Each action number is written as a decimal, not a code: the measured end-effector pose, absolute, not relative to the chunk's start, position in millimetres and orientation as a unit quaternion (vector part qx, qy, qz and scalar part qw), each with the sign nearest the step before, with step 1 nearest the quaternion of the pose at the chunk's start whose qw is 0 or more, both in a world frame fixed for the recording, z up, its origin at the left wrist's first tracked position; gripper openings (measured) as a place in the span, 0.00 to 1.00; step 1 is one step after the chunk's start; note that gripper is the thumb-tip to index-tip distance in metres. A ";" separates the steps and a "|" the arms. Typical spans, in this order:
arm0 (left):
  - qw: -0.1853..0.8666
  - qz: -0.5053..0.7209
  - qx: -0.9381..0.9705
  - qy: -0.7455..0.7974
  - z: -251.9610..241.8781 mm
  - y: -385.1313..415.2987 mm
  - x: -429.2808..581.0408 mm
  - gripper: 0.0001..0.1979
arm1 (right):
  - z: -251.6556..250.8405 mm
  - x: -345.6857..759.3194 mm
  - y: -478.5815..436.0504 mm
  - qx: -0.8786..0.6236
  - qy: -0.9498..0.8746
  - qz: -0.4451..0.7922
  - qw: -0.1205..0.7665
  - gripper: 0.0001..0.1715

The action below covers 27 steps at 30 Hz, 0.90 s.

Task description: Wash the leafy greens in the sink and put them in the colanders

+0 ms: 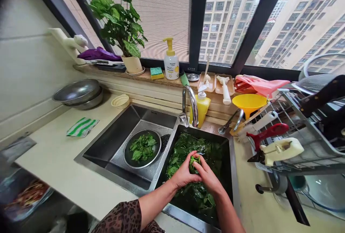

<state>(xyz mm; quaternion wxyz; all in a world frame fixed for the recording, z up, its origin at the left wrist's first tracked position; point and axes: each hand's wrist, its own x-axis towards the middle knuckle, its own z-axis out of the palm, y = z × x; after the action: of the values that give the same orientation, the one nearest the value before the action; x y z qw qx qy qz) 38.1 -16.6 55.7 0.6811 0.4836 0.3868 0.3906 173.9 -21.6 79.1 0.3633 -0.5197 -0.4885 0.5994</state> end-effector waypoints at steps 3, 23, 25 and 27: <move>0.620 0.444 0.476 0.439 61.2 -12.3 34.9 0.39 | 88.1 163.5 -24.4 -0.446 -0.419 0.697 0.373 0.29; 0.253 0.003 0.533 0.807 9.1 65.5 -223.9 0.48 | 16.5 187.4 -8.6 -0.617 -0.434 0.603 0.259 0.27; 0.234 -0.064 0.554 0.796 -0.9 61.1 -227.0 0.38 | 1.2 187.1 -10.1 -0.635 -0.491 0.551 0.230 0.26; 0.255 -0.105 0.591 0.758 -7.9 54.7 -221.2 0.31 | -10.3 178.3 -14.8 -0.629 -0.566 0.496 0.196 0.25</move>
<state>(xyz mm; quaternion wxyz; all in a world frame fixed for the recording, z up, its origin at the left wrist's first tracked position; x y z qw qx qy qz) -221.2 54.7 -7.9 0.2550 0.5911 0.7580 -0.1051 178.3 -14.8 -10.3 0.1955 -0.6286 -0.5661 0.4962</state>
